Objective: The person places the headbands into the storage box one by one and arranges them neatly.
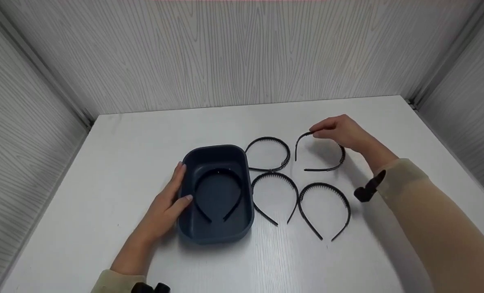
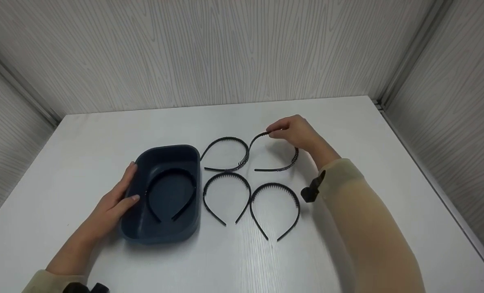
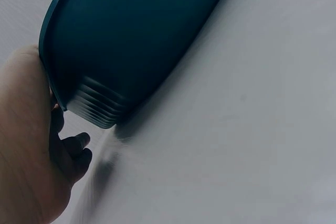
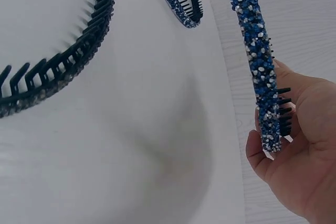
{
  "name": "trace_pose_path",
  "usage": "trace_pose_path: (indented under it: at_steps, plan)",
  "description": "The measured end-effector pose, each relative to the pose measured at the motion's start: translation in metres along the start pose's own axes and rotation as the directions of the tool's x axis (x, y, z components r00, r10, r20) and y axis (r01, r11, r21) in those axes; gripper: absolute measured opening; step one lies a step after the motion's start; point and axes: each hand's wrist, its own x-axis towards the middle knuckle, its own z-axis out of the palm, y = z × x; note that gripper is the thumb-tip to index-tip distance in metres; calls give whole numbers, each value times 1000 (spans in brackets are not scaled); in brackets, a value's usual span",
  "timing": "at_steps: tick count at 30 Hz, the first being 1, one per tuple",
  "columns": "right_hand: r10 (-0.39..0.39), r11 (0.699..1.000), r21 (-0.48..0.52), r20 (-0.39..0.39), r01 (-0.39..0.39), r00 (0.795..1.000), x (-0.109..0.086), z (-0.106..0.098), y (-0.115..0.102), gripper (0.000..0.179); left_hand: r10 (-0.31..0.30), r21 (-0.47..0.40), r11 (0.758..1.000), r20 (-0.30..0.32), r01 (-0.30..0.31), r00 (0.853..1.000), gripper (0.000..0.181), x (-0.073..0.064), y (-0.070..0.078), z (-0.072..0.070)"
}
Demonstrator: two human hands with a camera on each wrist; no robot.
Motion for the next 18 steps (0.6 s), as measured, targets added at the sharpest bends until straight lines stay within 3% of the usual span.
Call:
trace_pose_path:
  at_steps: [18]
  plan:
    - [-132, 991, -34, 6, 133, 991, -7, 3, -48, 21, -1, -10, 1000, 7, 2, 1000, 75, 2, 2, -1]
